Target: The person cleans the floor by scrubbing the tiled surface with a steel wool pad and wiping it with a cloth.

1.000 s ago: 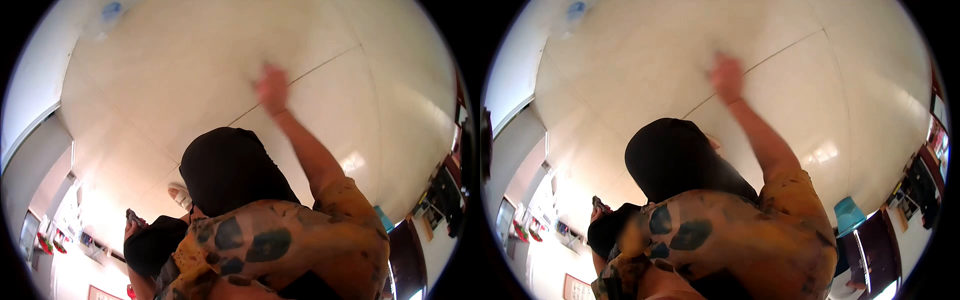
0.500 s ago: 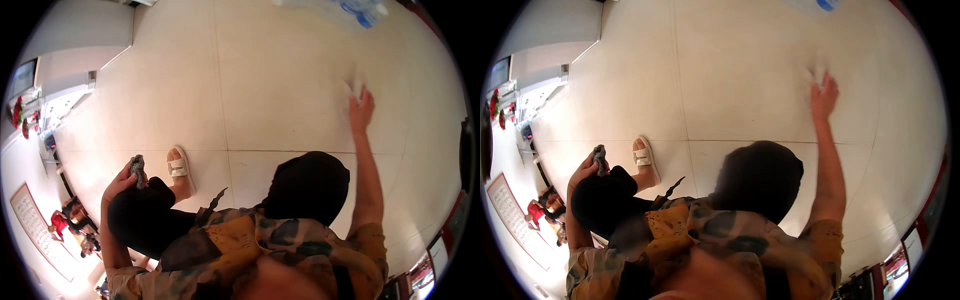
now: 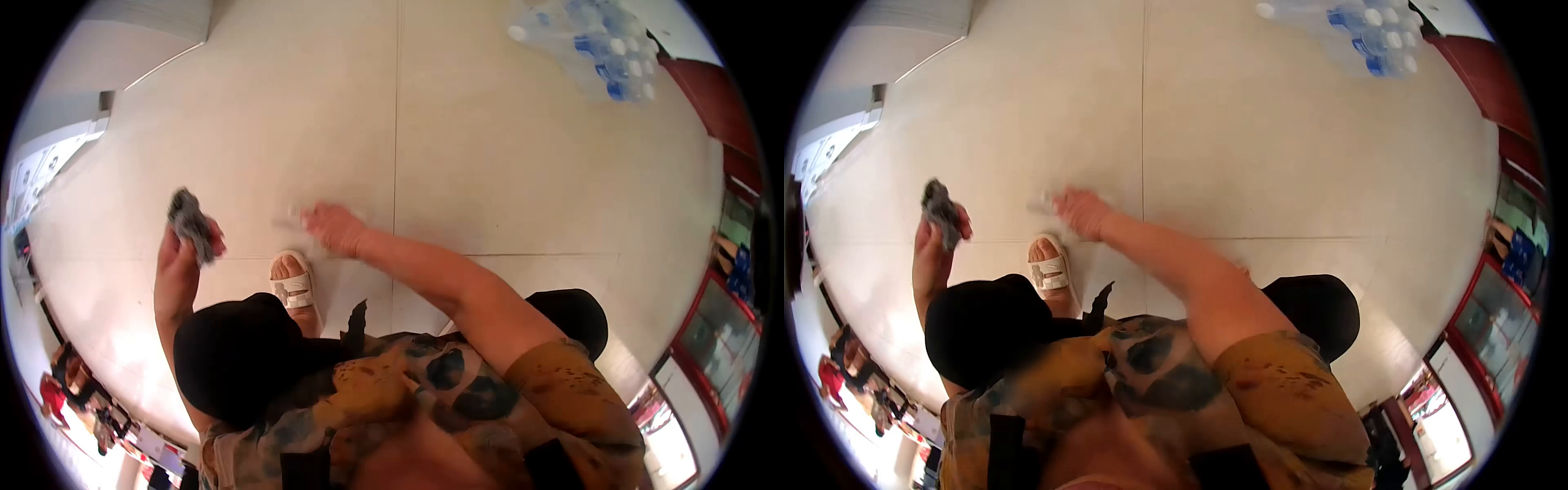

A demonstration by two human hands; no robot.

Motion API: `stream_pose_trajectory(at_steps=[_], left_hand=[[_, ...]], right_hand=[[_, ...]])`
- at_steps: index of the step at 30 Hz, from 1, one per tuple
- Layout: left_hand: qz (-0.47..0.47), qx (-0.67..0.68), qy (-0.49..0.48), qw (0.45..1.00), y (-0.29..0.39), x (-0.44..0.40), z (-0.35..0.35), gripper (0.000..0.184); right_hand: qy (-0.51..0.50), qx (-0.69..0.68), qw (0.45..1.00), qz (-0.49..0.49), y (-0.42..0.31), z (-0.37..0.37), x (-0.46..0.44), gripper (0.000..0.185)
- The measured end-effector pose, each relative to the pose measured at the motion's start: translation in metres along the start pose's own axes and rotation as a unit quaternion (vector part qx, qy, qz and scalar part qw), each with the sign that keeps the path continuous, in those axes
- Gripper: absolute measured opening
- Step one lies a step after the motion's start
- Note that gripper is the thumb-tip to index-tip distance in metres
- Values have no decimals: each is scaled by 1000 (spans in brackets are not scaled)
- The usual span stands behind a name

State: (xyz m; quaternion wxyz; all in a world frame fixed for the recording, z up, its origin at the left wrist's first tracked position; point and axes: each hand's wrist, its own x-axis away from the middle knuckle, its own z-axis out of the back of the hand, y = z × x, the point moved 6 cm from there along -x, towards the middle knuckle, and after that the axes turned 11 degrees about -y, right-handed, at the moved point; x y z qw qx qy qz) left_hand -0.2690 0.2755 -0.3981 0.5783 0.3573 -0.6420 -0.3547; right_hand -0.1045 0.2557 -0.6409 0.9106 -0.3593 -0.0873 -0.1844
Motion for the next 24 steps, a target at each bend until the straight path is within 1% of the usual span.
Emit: stream_pose_trajectory(at_steps=[1, 3, 4, 5, 6, 7, 8, 9, 10, 12, 13, 14, 15, 16, 17, 18, 21, 22, 23, 24], left_hand=[[-26, 19, 3, 999, -4, -18, 15, 37], [-39, 67, 40, 996, -23, -52, 41, 35], [-31, 44, 77, 996, -34, -69, 54, 35], [-22, 20, 113, 993, -47, -85, 66, 36], [-15, -5, 149, 989, -60, -101, 77, 37], [-30, -32, 184, 982, -75, -117, 91, 40], [-44, -59, 220, 973, -92, -129, 107, 43], [-60, -88, 257, 961, -106, -139, 125, 47], [-46, -141, 262, 954, -114, -152, 135, 52], [-43, -199, 251, 946, -130, -181, 140, 51], [-41, -228, 246, 941, -137, -195, 138, 50], [-103, -219, 234, 942, -145, -212, 134, 52], [-113, -330, 249, 904, -158, -230, 140, 54], [-72, -392, 263, 879, -155, -237, 125, 55], [-31, -453, 275, 847, -151, -241, 106, 56], [-106, -486, 276, 823, -148, -242, 89, 59], [-99, -529, 323, 779, -141, -241, 71, 63], [-97, -526, 306, 788, -142, -239, 71, 66], [-83, -523, 309, 790, -143, -241, 73, 65], [-70, -521, 311, 792, -145, -244, 74, 64]], right_hand=[[29, -31, 999, 31, -4, 17, 7, 27], [92, -95, 987, 88, 10, 50, 41, 26], [247, -41, 967, 57, 51, 71, 67, 22], [335, 118, 929, -99, 105, 82, 101, 25], [408, 31, 884, -225, 151, 121, 152, 30], [438, 98, 826, -342, 189, 141, 204, 39], [457, 8, 788, -412, 236, 150, 264, 45], [479, -63, 713, -509, 265, 148, 315, 44], [437, -34, 713, -546, 260, 141, 314, 42], [348, 25, 706, -617, 252, 122, 302, 37], [378, 109, 766, -509, 221, 112, 257, 31], [376, 99, 794, -468, 184, 89, 219, 28], [351, 142, 815, -439, 136, 64, 183, 27], [402, 19, 847, -348, 98, 35, 163, 33], [293, -44, 911, -288, 53, 28, 142, 40], [241, -67, 927, -280, 16, 10, 139, 47], [188, -218, 944, -160, -2, -8, 159, 49], [214, -127, 936, -248, 14, 4, 177, 50], [240, -32, 912, -332, 46, 29, 197, 50], [341, 7, 860, -379, 85, 59, 231, 51]])
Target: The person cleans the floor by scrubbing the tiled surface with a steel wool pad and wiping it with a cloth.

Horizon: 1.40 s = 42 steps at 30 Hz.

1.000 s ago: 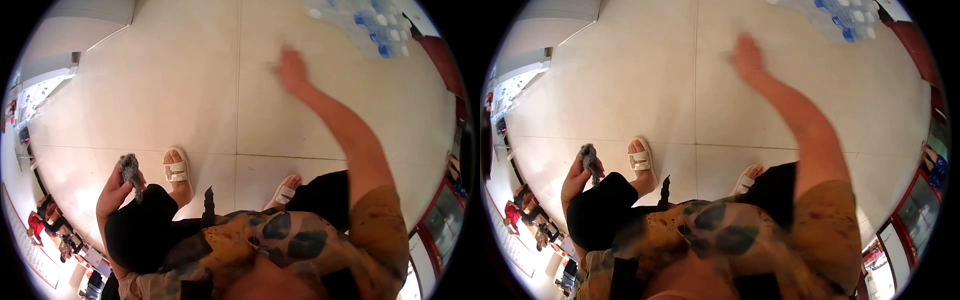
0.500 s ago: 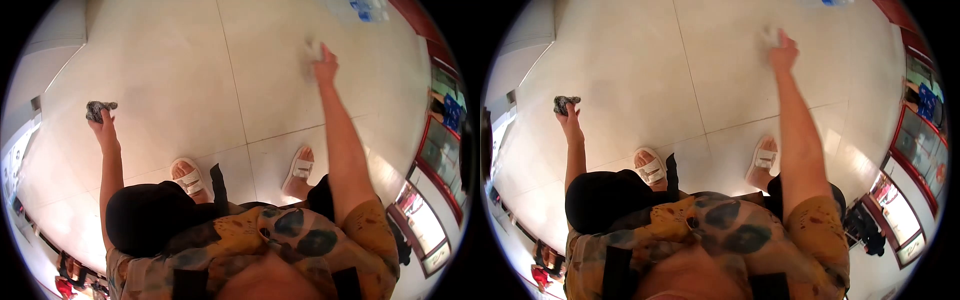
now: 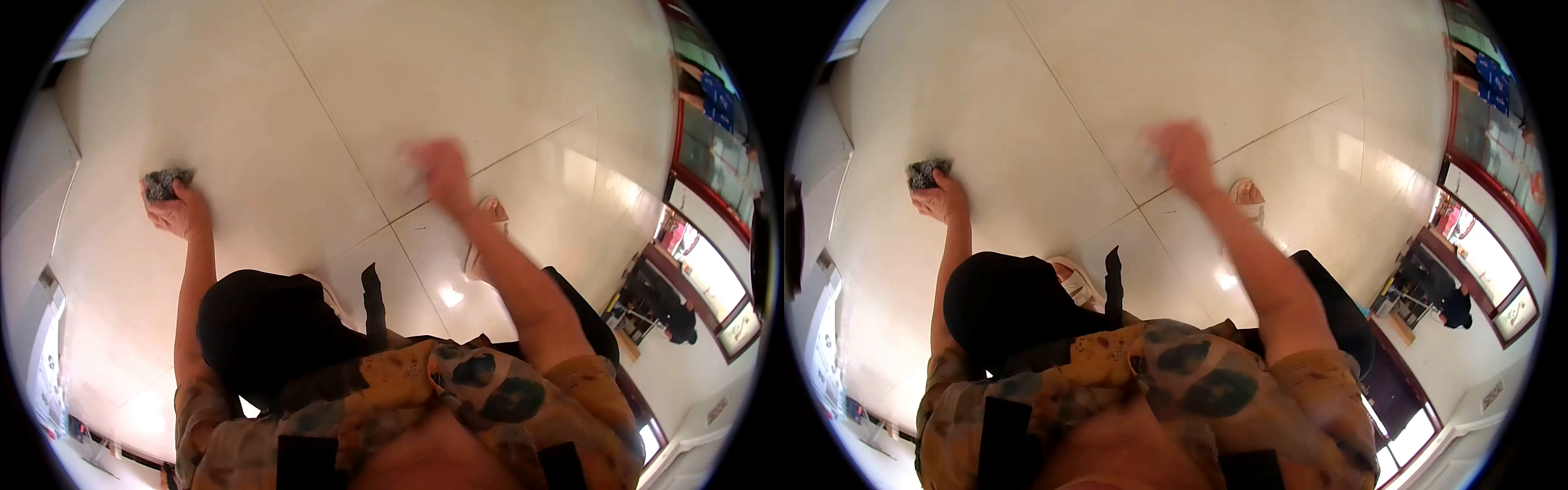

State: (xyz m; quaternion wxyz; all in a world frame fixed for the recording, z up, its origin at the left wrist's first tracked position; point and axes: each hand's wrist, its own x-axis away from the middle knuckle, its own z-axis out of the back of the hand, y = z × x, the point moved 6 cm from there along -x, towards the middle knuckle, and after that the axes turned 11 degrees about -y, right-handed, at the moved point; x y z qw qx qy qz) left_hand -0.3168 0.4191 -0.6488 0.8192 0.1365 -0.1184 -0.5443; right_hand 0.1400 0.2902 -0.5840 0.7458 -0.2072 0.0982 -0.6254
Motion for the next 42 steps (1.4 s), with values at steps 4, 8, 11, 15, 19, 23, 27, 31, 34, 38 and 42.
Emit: stream_pose_trajectory(at_steps=[4, 8, 11, 15, 19, 23, 27, 31, 34, 38, 42], left_hand=[[3, -24, -10, 1000, -3, -2, -5, 62], [51, -37, -37, 997, -17, -2, -11, 63], [32, -31, -28, 999, -13, -2, -8, 62], [9, -49, -18, 999, -21, -3, -12, 64], [14, -56, -21, 998, -25, -5, -13, 64], [11, -77, -17, 997, -24, -6, -12, 63], [55, -57, -43, 996, -27, -3, -15, 64], [39, -58, -35, 997, -28, -5, -14, 66], [37, -52, -29, 998, -23, -4, -12, 66], [77, -49, -53, 994, -18, -2, -9, 66], [0, -51, -16, 999, -17, -4, -9, 63]], right_hand=[[134, 40, 973, -183, 171, 98, -76, 62], [99, 90, 958, -253, 141, 31, -34, 37], [14, -45, 980, -192, 14, -49, 78, 32], [-193, -133, 961, -146, -57, -70, 149, 29], [94, -42, 968, -227, 30, 30, 63, 42], [164, -11, 904, -395, 159, 74, 25, 47], [127, 10, 919, -374, 88, -11, 31, 33], [-176, -187, 967, 1, -123, -102, 53, 28], [-249, -244, 937, 24, -155, -95, 67, 29], [117, -56, 947, -295, 6, -22, 81, 30], [-2, 119, 850, -513, 87, 10, 120, 39]])
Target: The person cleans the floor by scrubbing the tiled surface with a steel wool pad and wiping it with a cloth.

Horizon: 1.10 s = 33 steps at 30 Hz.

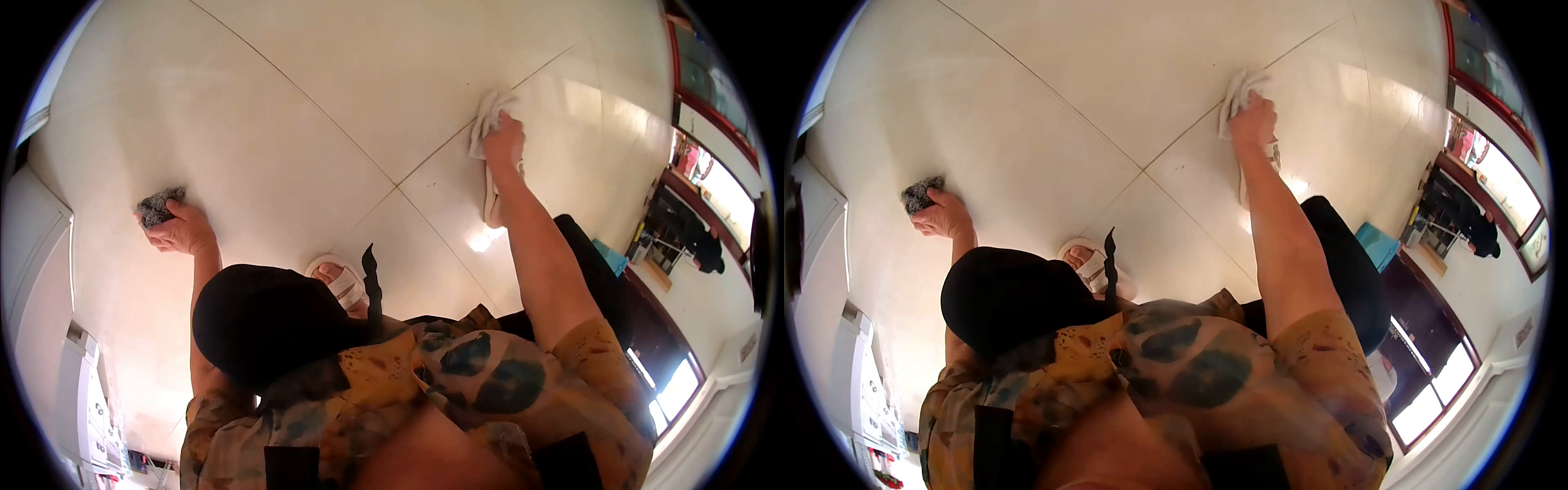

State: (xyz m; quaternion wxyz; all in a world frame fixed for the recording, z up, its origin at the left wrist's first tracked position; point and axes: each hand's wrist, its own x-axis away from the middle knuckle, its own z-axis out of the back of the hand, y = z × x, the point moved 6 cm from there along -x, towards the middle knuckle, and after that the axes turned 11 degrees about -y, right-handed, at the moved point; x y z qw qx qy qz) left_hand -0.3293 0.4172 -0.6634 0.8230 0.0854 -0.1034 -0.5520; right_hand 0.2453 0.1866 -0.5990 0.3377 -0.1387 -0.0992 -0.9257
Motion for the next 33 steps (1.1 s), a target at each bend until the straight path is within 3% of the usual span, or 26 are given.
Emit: stream_pose_trajectory(at_steps=[1, 3, 5, 9, 11, 15, 17, 20, 21, 22, 23, 24, 25, 27, 28, 31, 33], left_hand=[[-7, 3, 5, 1000, -1, -2, -3, 64], [-19, 6, 12, 1000, 6, 1, 4, 66], [-32, 19, 13, 999, 17, 3, 12, 68], [-32, 68, 0, 997, 32, 10, 30, 69], [-35, 68, 7, 997, 26, 7, 23, 66], [-46, 62, 22, 997, 19, 6, 18, 63], [-43, 66, 30, 996, 7, 2, 8, 63], [63, 112, -74, 989, 10, -10, 18, 55], [-47, 253, -104, 961, 45, -9, 31, 50], [-154, 381, -135, 902, 81, -3, 52, 45], [-260, 392, -194, 861, 121, -4, 60, 34], [-218, 425, -303, 825, 186, 37, 96, 35], [-274, 361, -351, 819, 238, 67, 122, 37], [-433, 317, -319, 781, 314, 116, 141, 42], [-475, 277, -331, 767, 346, 147, 150, 45], [-494, 246, -338, 762, 398, 211, 153, 41], [-427, 171, -468, 755, 387, 219, 151, 35]], right_hand=[[-58, 94, 994, 2, -4, -17, 8, 37], [-38, 98, 993, 52, -43, -49, 70, 30], [-117, 134, 978, 108, -73, -91, 144, 30], [-399, -22, 879, 261, -147, -58, 216, 26], [-309, -93, 890, 324, -185, -40, 205, 28], [-347, -78, 824, 441, -252, -1, 149, 37], [-225, -55, 823, 519, -246, 51, 107, 38], [-295, -3, 808, 510, -216, 122, 57, 39], [-309, 6, 805, 506, -204, 141, 46, 39], [-356, -62, 825, 436, -190, 164, 39, 40], [-401, -128, 831, 363, -175, 177, 36, 41], [-368, -189, 835, 362, -167, 184, 27, 42], [-397, -257, 796, 377, -165, 187, 25, 51], [-447, -386, 700, 402, -164, 195, 24, 73], [-410, -453, 673, 418, -165, 200, 29, 63], [-351, -437, 714, 420, -137, 213, 22, 47], [-295, -450, 746, 393, -96, 191, -3, 43]])
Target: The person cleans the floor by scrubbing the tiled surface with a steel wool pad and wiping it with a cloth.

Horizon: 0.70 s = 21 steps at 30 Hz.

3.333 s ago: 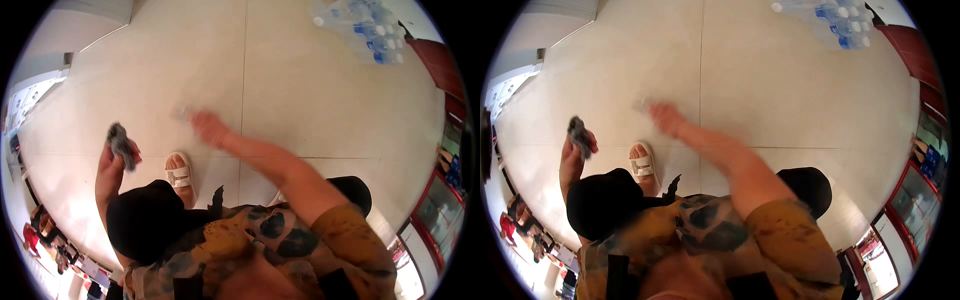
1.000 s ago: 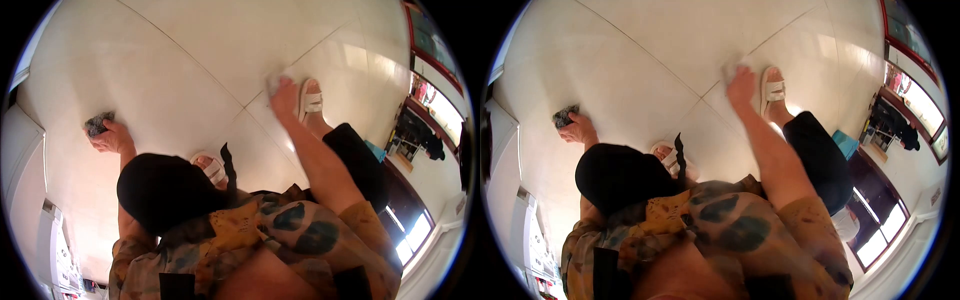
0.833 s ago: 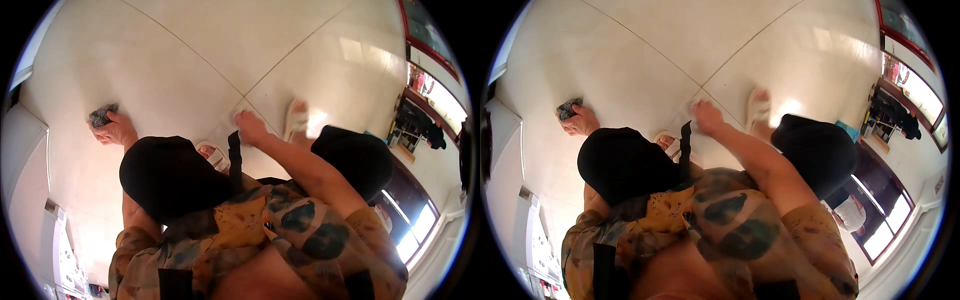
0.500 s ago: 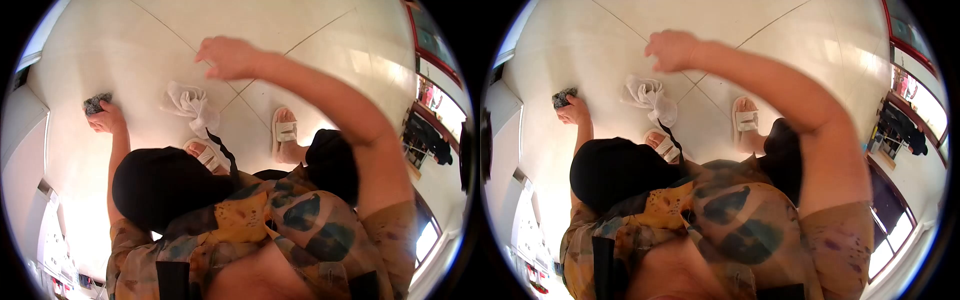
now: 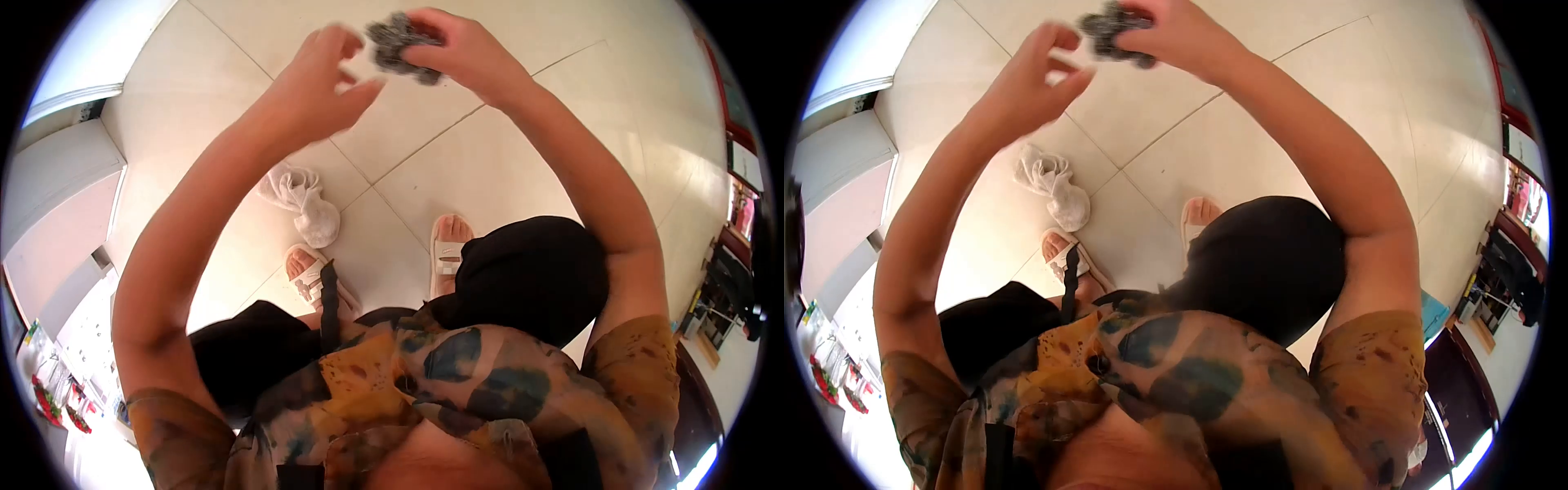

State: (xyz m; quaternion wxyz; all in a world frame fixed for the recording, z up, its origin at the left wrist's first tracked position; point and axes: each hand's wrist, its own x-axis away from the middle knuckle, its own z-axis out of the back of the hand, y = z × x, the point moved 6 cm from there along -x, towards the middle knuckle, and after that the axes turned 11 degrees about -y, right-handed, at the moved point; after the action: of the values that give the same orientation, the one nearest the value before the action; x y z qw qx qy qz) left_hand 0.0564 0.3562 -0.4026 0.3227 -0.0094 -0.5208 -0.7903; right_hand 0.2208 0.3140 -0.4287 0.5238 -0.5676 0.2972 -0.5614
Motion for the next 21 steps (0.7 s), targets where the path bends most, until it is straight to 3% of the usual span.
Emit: stream_pose_trajectory(at_steps=[2, 3, 5, 6, 8, 11, 14, 15, 17, 18, 19, 21], left_hand=[[0, -104, -60, 993, 7, 41, 8, 33], [55, -138, -85, 985, 13, 67, 12, 33], [148, -139, -111, 973, 12, 120, 21, 30], [183, -148, -103, 966, 12, 145, 26, 28], [241, -136, -60, 959, 17, 187, 38, 29], [315, -117, 63, 940, 23, 242, 49, 33], [375, -52, 148, 914, 1, 269, 45, 29], [402, -52, 111, 907, -2, 271, 42, 28], [399, -64, 54, 913, -6, 273, 43, 27], [382, -76, 78, 918, -4, 271, 45, 28], [382, -74, 93, 916, -3, 271, 46, 29], [379, -66, 101, 918, -3, 274, 48, 29]], right_hand=[[100, 62, 993, -29, 55, 36, 21, 42], [160, 113, 979, -51, 84, 55, 30, 43], [132, 166, 970, -121, 153, 71, 33, 38], [139, 233, 959, -87, 164, 64, 32, 37], [155, 360, 920, -20, 172, 48, 37, 33], [95, 405, 905, -83, 179, 11, 40, 25], [93, 489, 867, -35, 189, 8, 14, 20], [123, 495, 860, 8, 188, 17, 1, 16], [140, 503, 853, -29, 180, 42, -24, 15], [148, 507, 848, -49, 177, 49, -28, 14], [145, 511, 847, -7, 176, 44, -22, 14], [48, 522, 852, 2, 179, 19, -3, 12]])
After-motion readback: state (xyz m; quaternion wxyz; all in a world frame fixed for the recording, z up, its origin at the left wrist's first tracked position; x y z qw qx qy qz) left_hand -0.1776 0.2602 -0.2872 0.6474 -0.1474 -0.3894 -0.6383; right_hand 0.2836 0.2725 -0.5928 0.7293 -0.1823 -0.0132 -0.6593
